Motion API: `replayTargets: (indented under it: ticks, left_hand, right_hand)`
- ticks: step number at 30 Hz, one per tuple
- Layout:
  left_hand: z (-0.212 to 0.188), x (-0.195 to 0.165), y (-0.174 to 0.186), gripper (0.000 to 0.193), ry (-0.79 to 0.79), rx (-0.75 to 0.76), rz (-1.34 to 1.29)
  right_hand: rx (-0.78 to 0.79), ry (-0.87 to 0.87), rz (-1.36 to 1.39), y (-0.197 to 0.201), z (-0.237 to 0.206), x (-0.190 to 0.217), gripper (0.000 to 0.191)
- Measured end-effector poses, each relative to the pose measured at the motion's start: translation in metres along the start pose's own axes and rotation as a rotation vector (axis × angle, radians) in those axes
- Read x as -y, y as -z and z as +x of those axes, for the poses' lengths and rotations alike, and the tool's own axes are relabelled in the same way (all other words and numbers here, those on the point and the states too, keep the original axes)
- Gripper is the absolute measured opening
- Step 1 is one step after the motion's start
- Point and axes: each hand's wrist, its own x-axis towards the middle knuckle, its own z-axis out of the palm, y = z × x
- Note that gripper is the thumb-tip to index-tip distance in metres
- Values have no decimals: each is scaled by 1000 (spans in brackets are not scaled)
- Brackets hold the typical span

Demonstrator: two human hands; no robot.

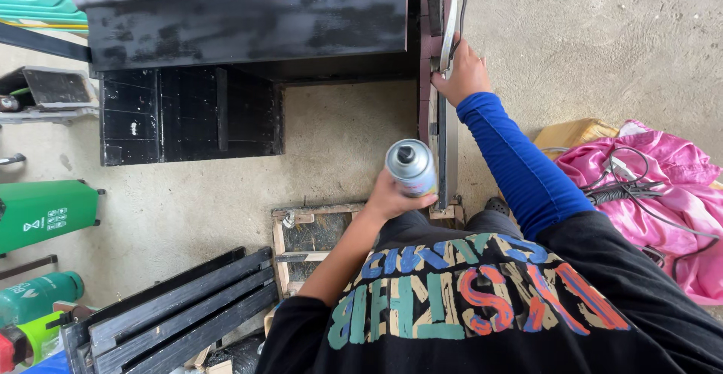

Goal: The person uses a spray paint can to apply paint to a black metal cabinet and its attached wires. They move around the cabinet to cover different sides and edges, and briefly touch a chicken that walks into the frame.

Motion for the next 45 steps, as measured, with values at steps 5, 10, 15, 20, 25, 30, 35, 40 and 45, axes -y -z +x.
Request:
replayTargets:
  ticks: [5, 10, 15, 20, 25, 30, 35, 40, 45]
  left_hand:
    - [34, 3, -21, 73, -271, 107, 419]
    - [49, 4, -31, 79, -249, 84, 416]
    - [54, 9, -38, 71, -342, 1, 469]
    - [55, 11, -44, 66, -390, -73, 443]
    - [53, 10, -46, 63, -391, -62, 474]
    - [52, 12, -48, 66, -398, -90, 477]
    - [52, 14, -49, 68, -421, -120, 500]
    - [50, 15, -48, 64, -445, -122, 498]
    - [47, 14, -47, 63, -467, -123, 478]
  right_hand:
    - [24, -4, 151, -4, -1, 0, 88]
    - [36, 57, 195, -6, 0, -9, 91]
    - [28, 182, 181, -4, 1, -16, 89]
    - [74, 110, 212, 0, 2, -19, 88]
    - [169, 171, 263, 11, 6, -22, 80]
    - [175, 171, 235, 11, 7, -24, 79]
    - [70, 103, 216, -4, 1, -16, 84]
    - [21, 72, 189, -6, 3, -11, 74]
    - [148, 70, 244, 7, 8, -16, 64]
